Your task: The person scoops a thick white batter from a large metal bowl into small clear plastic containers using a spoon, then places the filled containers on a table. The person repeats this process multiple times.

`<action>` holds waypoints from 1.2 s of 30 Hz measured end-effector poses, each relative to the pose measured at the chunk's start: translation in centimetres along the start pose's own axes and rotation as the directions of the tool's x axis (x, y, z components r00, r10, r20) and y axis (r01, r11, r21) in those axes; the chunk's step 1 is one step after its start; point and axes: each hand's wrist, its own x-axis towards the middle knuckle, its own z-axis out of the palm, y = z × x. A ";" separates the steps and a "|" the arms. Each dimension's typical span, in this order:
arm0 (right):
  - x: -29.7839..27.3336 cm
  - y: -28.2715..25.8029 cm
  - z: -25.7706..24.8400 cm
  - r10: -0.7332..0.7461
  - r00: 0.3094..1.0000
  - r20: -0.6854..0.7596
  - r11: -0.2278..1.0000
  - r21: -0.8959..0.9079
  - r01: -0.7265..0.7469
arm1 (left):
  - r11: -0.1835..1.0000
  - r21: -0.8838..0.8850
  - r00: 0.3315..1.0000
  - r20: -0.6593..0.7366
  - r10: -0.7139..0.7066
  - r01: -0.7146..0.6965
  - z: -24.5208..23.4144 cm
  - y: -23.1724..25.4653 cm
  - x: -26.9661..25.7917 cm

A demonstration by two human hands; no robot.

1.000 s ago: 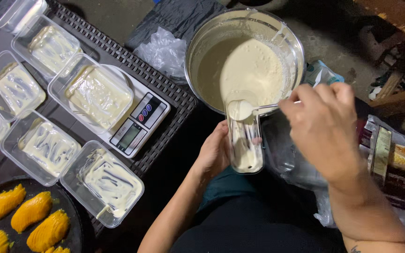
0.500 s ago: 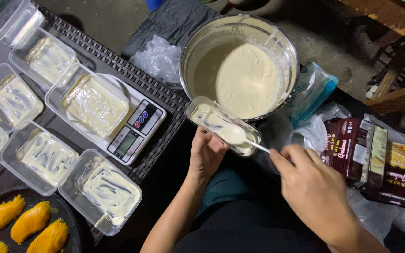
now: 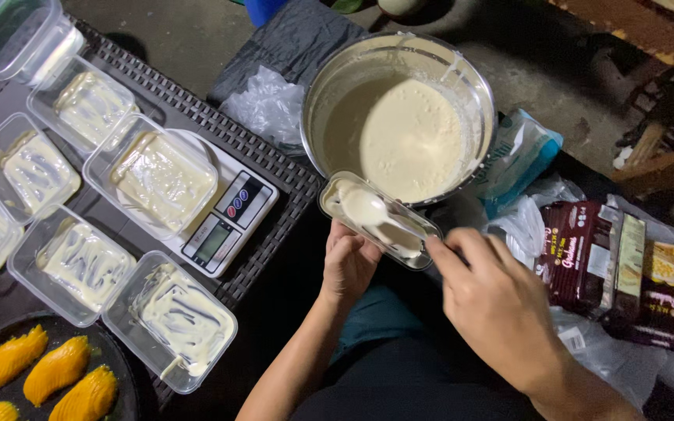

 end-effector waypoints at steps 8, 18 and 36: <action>0.0 1.5 3.3 -0.019 1.000 0.013 0.999 -0.028 0.019 | 0.994 0.103 0.999 0.016 0.033 -0.035 0.2 -0.2 -0.1; -2.9 2.4 1.8 0.145 0.987 0.070 0.989 -0.017 -0.144 | 0.992 0.039 0.993 -0.013 0.120 -0.120 0.9 0.9 1.7; -0.6 4.1 1.0 -0.019 0.999 0.050 0.999 -0.040 0.021 | 0.997 0.050 0.998 -0.029 -0.055 0.056 0.8 1.8 1.2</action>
